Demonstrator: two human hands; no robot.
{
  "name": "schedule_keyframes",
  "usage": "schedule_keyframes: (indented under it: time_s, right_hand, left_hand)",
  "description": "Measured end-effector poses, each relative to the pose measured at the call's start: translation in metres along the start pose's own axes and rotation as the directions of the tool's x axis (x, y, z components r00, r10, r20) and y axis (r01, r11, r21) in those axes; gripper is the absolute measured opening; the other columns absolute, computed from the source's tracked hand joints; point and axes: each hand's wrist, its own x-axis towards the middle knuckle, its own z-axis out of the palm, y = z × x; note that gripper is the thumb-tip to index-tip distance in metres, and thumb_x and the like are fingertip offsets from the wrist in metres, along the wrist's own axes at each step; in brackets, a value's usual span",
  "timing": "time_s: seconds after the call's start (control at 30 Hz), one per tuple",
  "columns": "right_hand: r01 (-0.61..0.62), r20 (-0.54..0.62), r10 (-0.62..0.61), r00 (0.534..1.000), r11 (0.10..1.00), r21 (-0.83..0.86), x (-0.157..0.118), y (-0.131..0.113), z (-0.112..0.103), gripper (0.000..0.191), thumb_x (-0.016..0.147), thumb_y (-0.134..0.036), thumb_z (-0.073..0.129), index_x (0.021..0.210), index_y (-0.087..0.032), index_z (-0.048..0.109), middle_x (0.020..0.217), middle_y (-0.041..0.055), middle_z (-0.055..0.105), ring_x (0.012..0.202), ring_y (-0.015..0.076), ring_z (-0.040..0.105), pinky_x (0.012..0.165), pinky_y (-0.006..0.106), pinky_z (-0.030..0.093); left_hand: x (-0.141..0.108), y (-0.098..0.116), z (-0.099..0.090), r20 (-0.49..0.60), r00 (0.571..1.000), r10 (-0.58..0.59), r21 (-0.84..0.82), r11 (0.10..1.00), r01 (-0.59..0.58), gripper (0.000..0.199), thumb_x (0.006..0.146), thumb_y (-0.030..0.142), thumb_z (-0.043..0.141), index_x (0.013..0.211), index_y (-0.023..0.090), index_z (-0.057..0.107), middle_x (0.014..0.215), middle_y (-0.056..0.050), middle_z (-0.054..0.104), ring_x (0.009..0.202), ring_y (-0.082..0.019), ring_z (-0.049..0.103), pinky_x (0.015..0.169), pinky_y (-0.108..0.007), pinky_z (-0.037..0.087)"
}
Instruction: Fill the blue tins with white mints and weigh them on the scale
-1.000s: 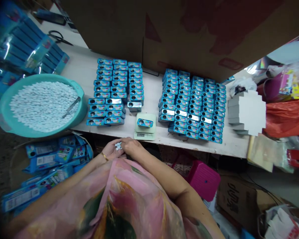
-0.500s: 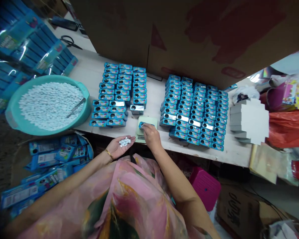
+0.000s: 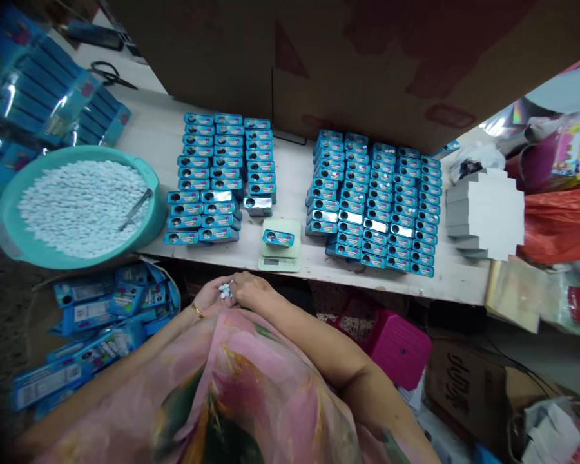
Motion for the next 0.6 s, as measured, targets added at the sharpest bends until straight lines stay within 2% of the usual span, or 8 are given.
schedule_keyframes:
  time_s: [0.2, 0.33, 0.4, 0.5, 0.6]
  right_hand:
    - [0.024, -0.120, -0.003, 0.993, 0.984, 0.176, -0.002, 0.002, 0.008, 0.013, 0.082, -0.016, 0.045, 0.087, -0.017, 0.057, 0.089, 0.0059, 0.058, 0.079, 0.0162, 0.051, 0.056, 0.023, 0.040]
    - [-0.004, -0.199, 0.057, 0.978, 0.966, 0.259, -0.008, 0.015, 0.001, 0.016, 0.083, -0.018, 0.043, 0.096, -0.016, 0.054, 0.092, 0.0055, 0.056, 0.086, 0.0139, 0.051, 0.073, 0.023, 0.043]
    - [-0.059, -0.297, 0.174, 0.939, 0.932, 0.359, -0.014, 0.029, -0.010, 0.017, 0.083, -0.017, 0.041, 0.095, -0.016, 0.053, 0.091, 0.0057, 0.056, 0.086, 0.0131, 0.051, 0.076, 0.024, 0.043]
    - [-0.123, -0.414, 0.370, 0.832, 0.850, 0.512, -0.021, 0.054, -0.030, 0.014, 0.081, -0.017, 0.044, 0.090, -0.017, 0.055, 0.087, 0.0047, 0.055, 0.075, 0.0120, 0.052, 0.071, 0.024, 0.043]
    - [-0.140, -0.454, 0.446, 0.771, 0.814, 0.563, -0.021, 0.071, -0.045, 0.012, 0.078, -0.017, 0.047, 0.087, -0.018, 0.056, 0.083, 0.0032, 0.055, 0.067, 0.0106, 0.050, 0.066, 0.024, 0.043]
  left_hand:
    - [0.003, 0.002, -0.003, 0.049, 0.998, -0.035, 0.006, 0.999, 0.035, 0.013, 0.078, 0.009, 0.045, 0.072, 0.009, 0.057, 0.060, -0.005, 0.061, 0.056, -0.014, 0.061, 0.063, -0.029, 0.053]
    - [0.005, 0.002, -0.007, 0.079, 0.996, 0.039, 0.004, 0.999, -0.039, 0.016, 0.078, 0.008, 0.043, 0.081, 0.006, 0.058, 0.073, -0.011, 0.065, 0.073, -0.019, 0.064, 0.072, -0.032, 0.052]
    - [0.005, 0.002, -0.008, 0.069, 0.996, 0.060, 0.009, 0.998, -0.061, 0.018, 0.077, 0.007, 0.043, 0.084, 0.004, 0.059, 0.084, -0.016, 0.065, 0.084, -0.023, 0.062, 0.077, -0.035, 0.050]
    - [0.003, 0.003, -0.008, 0.062, 0.997, 0.052, 0.015, 0.998, -0.053, 0.018, 0.076, 0.007, 0.045, 0.086, 0.004, 0.059, 0.097, -0.019, 0.063, 0.097, -0.027, 0.058, 0.081, -0.037, 0.048]
    - [0.002, 0.004, -0.007, 0.062, 0.997, 0.048, 0.000, 0.999, -0.048, 0.017, 0.075, 0.007, 0.046, 0.085, 0.004, 0.059, 0.099, -0.019, 0.063, 0.099, -0.028, 0.056, 0.081, -0.037, 0.048]
